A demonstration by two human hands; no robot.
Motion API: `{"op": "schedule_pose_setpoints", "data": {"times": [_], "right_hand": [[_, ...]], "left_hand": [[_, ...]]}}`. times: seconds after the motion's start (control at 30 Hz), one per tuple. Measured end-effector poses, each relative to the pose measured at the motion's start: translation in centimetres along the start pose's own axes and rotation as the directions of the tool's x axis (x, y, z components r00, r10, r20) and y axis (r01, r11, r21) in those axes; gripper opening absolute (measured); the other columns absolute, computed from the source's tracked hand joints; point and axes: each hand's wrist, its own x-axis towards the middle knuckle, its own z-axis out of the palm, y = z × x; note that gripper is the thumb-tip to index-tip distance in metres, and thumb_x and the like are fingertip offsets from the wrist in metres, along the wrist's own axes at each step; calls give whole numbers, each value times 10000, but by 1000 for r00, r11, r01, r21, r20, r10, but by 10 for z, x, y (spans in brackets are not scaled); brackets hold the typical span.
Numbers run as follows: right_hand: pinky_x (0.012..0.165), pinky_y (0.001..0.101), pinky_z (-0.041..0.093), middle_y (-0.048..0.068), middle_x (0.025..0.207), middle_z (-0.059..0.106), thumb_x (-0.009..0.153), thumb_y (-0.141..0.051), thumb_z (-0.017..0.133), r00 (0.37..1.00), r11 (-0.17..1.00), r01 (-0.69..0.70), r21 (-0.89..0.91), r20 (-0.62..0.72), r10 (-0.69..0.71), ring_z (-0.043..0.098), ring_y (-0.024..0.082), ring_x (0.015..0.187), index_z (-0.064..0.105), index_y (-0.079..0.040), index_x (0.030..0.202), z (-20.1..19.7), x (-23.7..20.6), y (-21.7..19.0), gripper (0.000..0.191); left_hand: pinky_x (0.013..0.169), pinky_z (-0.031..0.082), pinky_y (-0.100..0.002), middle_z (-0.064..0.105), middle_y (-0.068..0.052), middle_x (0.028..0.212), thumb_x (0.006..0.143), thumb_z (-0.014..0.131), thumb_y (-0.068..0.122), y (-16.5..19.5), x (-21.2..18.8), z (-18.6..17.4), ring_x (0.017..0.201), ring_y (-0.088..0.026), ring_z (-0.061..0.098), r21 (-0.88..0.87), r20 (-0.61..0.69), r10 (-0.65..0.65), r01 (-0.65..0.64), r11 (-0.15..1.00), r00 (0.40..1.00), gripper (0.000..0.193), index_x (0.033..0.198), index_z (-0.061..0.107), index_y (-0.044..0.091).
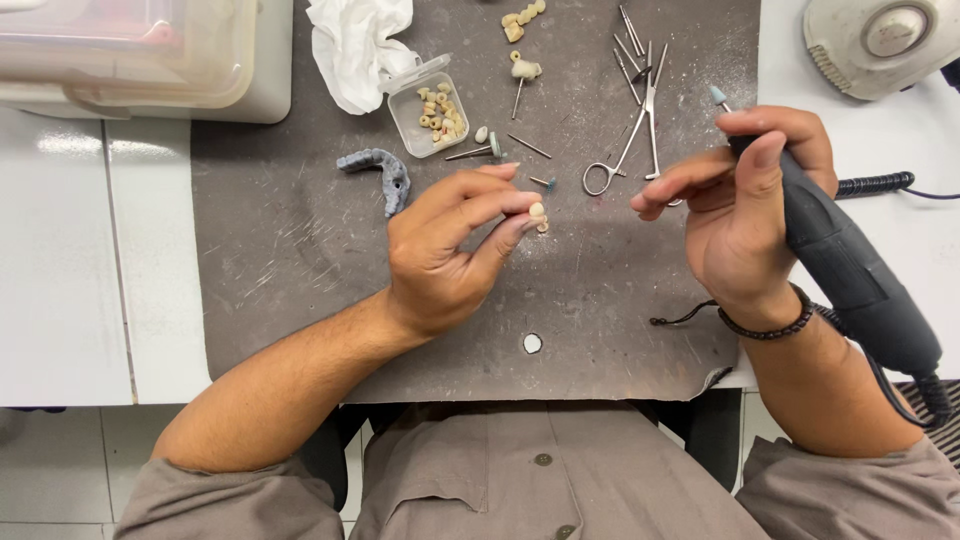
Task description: The person holds a small dental crown in one hand and uses a rotary handpiece with different attachments to grind and polish its surface. They swap burrs and polishing points on the handpiece, reposition the crown repeatedly, and work over a bench mat scattered with crowns, forceps, and a partial denture framework.
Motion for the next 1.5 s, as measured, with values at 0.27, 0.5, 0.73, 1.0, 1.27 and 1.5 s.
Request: {"op": "schedule_pose_setpoints", "data": {"times": [0.27,0.5,0.73,1.0,1.27,1.5], "right_hand": [[803,373,640,269,1038,706,999,4,722,945,977,157,-147,310,-105,751,310,981,482,-47,1262,19,-11,3,360],[774,333,677,251,1045,740,903,55,769,922,921,279,-271,345,-177,783,281,953,526,-44,1193,23,-19,-5,391],[741,340,630,216,1015,743,900,10,785,895,892,324,-315,409,-181,791,296,973,490,-87,1182,24,-19,-18,420],[721,339,626,199,1005,746,897,5,785,869,857,376,-352,455,-194,799,278,916,472,-113,1185,27,-16,-26,442],[812,387,648,232,1055,720,908,-40,748,834,796,463,-390,495,-242,738,362,1060,481,-107,1152,27,-12,-28,367],[888,435,642,132,1185,727,946,-314,790,696,627,660,-413,650,-305,701,409,1148,525,-122,1154,30,-9,-28,387]], "left_hand": [[1019,614,-348,728,-89,1036,956,791,36,5,-3,4,1015,-206,750,-9,113,-69,70,997,991,143,1079,718,40],[905,620,-320,730,-94,1052,955,774,31,11,-8,5,1082,-246,754,-72,174,-117,131,989,978,140,1078,708,32],[930,624,-316,730,-101,1081,978,763,40,17,-13,6,1093,-236,747,-113,209,-110,135,984,972,140,1105,706,35],[948,621,-313,730,-103,1066,969,784,55,18,-15,6,1000,-201,754,-147,222,-106,140,979,969,142,1092,714,36],[880,619,-296,738,-113,1054,948,790,50,21,-14,7,1037,-216,760,-137,193,-154,182,974,969,131,1048,707,31],[865,616,-297,740,-110,1035,942,744,19,20,-13,4,970,-190,757,-147,222,-194,229,962,956,124,1062,720,34]]}}
